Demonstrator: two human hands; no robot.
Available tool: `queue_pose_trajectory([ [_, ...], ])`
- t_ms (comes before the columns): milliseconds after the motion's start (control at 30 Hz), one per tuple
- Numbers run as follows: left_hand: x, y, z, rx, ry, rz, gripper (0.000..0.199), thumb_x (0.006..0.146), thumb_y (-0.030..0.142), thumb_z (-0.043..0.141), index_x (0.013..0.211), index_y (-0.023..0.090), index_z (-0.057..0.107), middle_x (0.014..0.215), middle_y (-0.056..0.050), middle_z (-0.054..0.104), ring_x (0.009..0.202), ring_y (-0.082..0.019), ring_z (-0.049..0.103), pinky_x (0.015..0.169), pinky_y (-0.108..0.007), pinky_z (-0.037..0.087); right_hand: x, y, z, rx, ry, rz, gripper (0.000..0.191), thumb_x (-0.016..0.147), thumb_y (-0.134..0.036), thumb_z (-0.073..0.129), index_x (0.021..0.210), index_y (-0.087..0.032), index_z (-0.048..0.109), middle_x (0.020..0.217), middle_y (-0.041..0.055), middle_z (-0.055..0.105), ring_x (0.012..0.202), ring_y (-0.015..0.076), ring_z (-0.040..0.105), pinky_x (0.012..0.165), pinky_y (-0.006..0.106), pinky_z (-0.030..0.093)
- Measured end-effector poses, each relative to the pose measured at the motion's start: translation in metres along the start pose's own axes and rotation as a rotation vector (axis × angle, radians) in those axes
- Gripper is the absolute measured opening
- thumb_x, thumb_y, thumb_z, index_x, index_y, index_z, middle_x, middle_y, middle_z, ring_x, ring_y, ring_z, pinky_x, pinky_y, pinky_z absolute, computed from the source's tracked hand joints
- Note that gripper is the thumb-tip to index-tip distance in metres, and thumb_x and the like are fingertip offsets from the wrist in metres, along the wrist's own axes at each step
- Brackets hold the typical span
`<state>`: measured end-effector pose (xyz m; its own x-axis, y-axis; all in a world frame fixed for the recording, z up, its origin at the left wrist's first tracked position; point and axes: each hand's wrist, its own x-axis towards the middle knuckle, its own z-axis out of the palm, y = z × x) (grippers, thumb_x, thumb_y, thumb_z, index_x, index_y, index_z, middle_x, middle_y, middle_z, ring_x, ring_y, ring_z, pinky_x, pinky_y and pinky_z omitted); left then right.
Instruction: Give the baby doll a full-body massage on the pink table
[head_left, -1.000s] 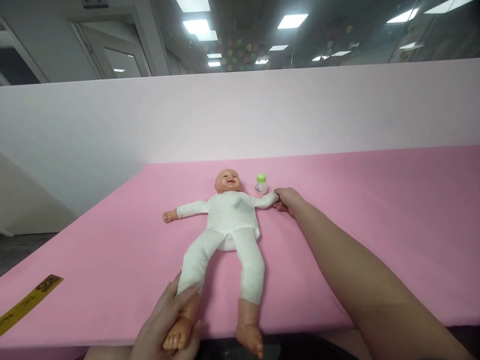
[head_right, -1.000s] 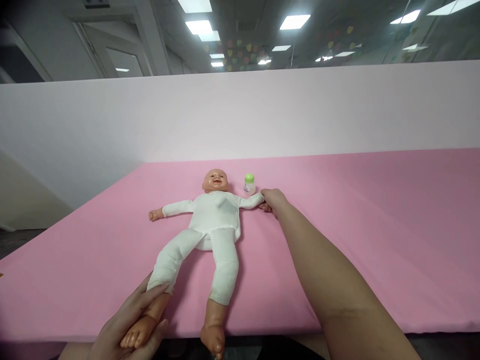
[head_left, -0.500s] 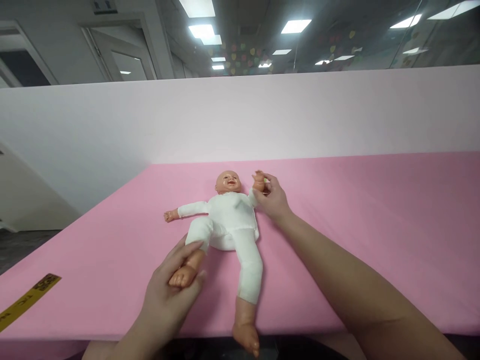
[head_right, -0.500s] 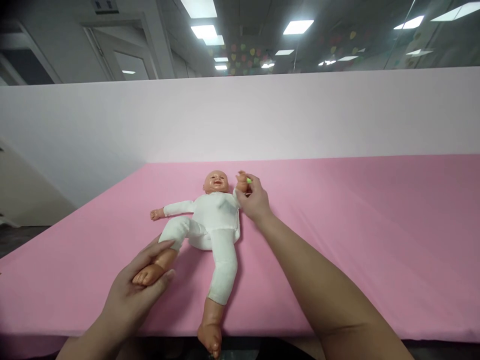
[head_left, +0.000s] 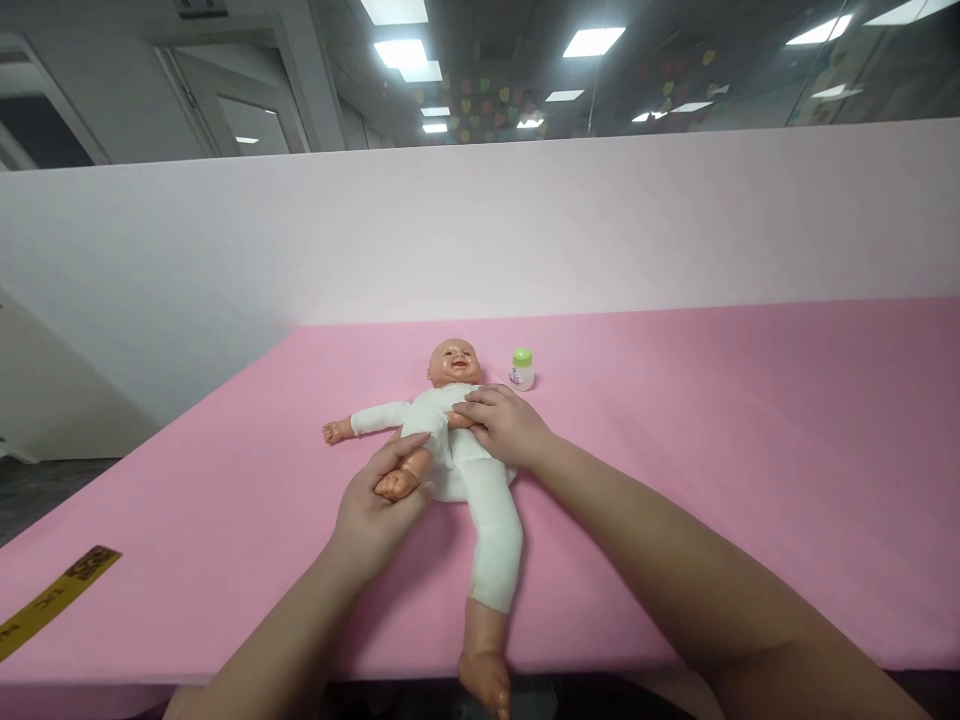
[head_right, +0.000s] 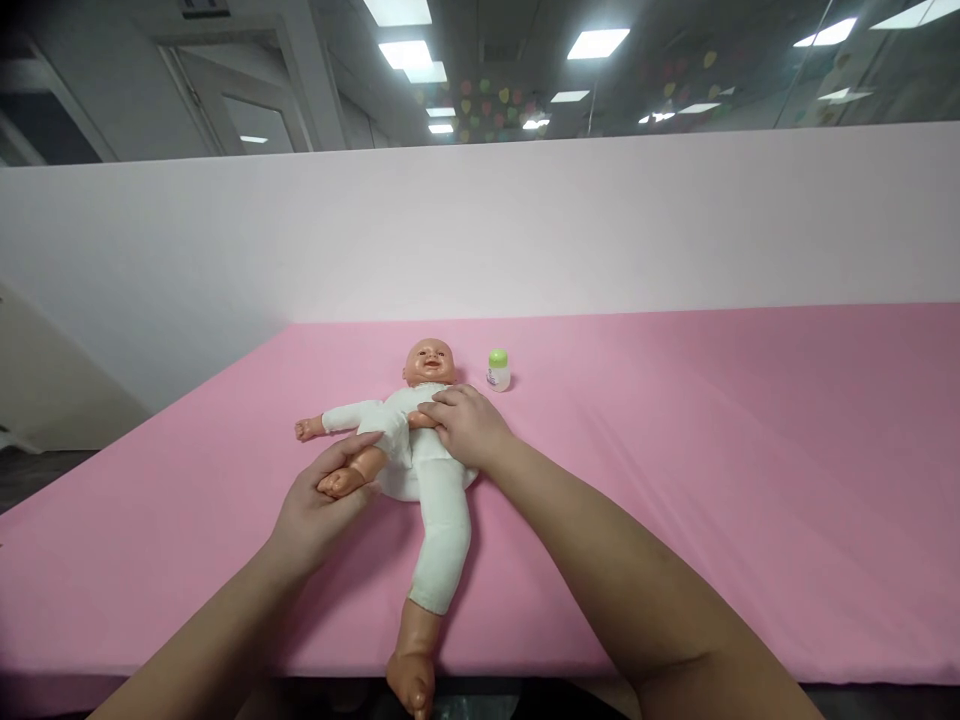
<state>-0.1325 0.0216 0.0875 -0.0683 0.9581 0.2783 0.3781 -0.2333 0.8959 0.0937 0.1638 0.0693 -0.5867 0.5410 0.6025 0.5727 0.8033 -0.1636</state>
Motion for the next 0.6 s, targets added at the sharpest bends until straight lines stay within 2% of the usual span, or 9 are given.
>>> queue_pose_trajectory([
  [133, -0.011, 0.006, -0.005, 0.020, -0.006, 0.011, 0.060, 0.080, 0.038, 0.075, 0.138, 0.021, 0.069, 0.144, -0.012, 0.067, 0.135, -0.036, 0.061, 0.114, -0.049, 0.049, -0.001, -0.005, -0.007, 0.098, 0.006, 0.098, 0.026, 0.096, -0.014, 0.067, 0.117, -0.025, 0.077, 0.118, 0.0059, 0.077, 0.115, 0.0262, 0.067, 0.104, 0.043, 0.049],
  [233, -0.031, 0.011, -0.011, 0.075, 0.019, 0.034, 0.057, 0.082, 0.039, 0.077, 0.136, 0.023, 0.072, 0.145, -0.012, 0.067, 0.139, -0.036, 0.060, 0.117, -0.049, 0.049, -0.005, 0.001, -0.013, 0.211, 0.065, 0.272, 0.016, 0.095, -0.024, 0.070, 0.110, -0.026, 0.075, 0.107, 0.0033, 0.077, 0.101, 0.0247, 0.069, 0.091, 0.039, 0.053],
  [333, -0.059, 0.013, -0.022, 0.162, 0.037, 0.076, 0.051, 0.083, 0.041, 0.078, 0.131, 0.026, 0.075, 0.149, -0.010, 0.065, 0.143, -0.036, 0.057, 0.118, -0.048, 0.049, -0.009, 0.025, -0.016, 0.359, 0.220, 0.491, 0.027, 0.091, -0.032, 0.074, 0.118, -0.027, 0.071, 0.110, 0.0019, 0.077, 0.098, 0.0231, 0.070, 0.086, 0.035, 0.055],
  [433, -0.086, 0.015, -0.036, 0.255, 0.033, 0.088, 0.048, 0.083, 0.041, 0.078, 0.129, 0.028, 0.077, 0.146, -0.009, 0.068, 0.140, -0.035, 0.060, 0.115, -0.044, 0.052, -0.015, 0.060, -0.019, 0.510, 0.418, 0.734, 0.040, 0.091, -0.037, 0.074, 0.127, -0.025, 0.064, 0.110, 0.0038, 0.076, 0.094, 0.0217, 0.072, 0.084, 0.033, 0.059],
  [500, -0.101, 0.017, -0.044, 0.321, 0.029, 0.103, 0.046, 0.081, 0.040, 0.079, 0.126, 0.030, 0.078, 0.143, -0.007, 0.070, 0.133, -0.034, 0.066, 0.111, -0.042, 0.056, -0.021, 0.082, -0.022, 0.609, 0.434, 0.916, 0.052, 0.089, -0.038, 0.076, 0.135, -0.026, 0.057, 0.115, 0.0063, 0.076, 0.092, 0.0215, 0.073, 0.076, 0.031, 0.061],
  [600, -0.113, 0.021, -0.050, 0.418, 0.029, 0.137, 0.045, 0.078, 0.036, 0.082, 0.122, 0.035, 0.079, 0.138, -0.004, 0.073, 0.122, -0.032, 0.073, 0.104, -0.039, 0.060, -0.031, 0.107, -0.028, 0.631, 0.389, 1.205, 0.061, 0.084, -0.037, 0.080, 0.137, -0.026, 0.052, 0.123, 0.0103, 0.072, 0.087, 0.0213, 0.073, 0.064, 0.029, 0.062],
])
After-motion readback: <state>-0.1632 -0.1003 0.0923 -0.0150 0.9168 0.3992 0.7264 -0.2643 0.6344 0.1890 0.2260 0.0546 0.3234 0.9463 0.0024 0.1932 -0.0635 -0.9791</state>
